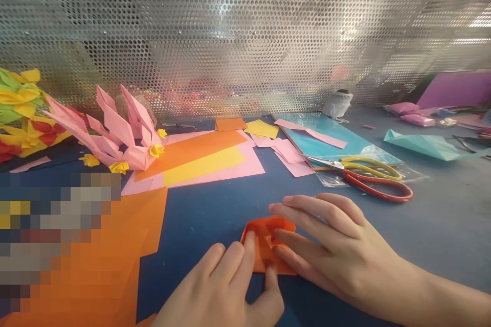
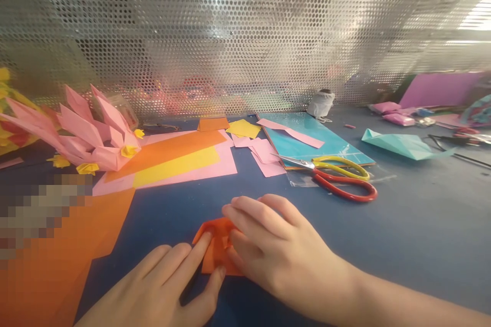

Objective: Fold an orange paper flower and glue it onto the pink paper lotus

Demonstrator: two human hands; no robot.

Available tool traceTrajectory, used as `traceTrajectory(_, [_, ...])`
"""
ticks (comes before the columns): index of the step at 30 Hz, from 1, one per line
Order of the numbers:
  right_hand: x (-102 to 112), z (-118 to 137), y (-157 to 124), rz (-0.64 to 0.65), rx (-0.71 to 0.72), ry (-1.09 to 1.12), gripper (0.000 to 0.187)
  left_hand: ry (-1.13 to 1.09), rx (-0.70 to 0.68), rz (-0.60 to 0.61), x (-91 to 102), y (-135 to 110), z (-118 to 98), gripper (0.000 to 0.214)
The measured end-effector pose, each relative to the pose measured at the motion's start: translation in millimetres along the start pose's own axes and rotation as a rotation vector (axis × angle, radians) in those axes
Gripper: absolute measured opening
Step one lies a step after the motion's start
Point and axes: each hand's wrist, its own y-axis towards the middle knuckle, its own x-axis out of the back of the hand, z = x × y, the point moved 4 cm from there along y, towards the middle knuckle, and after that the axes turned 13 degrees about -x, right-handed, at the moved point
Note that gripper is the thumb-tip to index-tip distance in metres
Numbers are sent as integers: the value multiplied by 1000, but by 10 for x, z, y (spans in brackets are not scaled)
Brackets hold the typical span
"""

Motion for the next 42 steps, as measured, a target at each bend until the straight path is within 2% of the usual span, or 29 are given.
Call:
traceTrajectory(6, [-5,-43,2,36,151,17,25,-16,15,-20,-22,-37,-9,31])
traceTrajectory(14, [13,-43,40,69,113,129,36,-84,40,-81,-26,-43,-11,34])
traceTrajectory(19, [37,-70,75,101,94,215,35,-91,42,-73,-43,-61,3,38])
traceTrajectory(24, [3,-103,54,122,147,174,28,-133,24,-74,-66,-76,5,36])
traceTrajectory(30, [-15,-169,32,185,113,201,22,-153,46,26,-30,-60,43,42])
traceTrajectory(34, [-1,-158,42,220,120,128,29,-188,69,75,3,-19,88,39])
traceTrajectory(38, [25,-66,54,145,143,-12,27,-171,96,97,-6,-17,96,39])
traceTrajectory(42, [10,0,34,50,68,-86,33,-74,114,101,-12,-25,79,38])
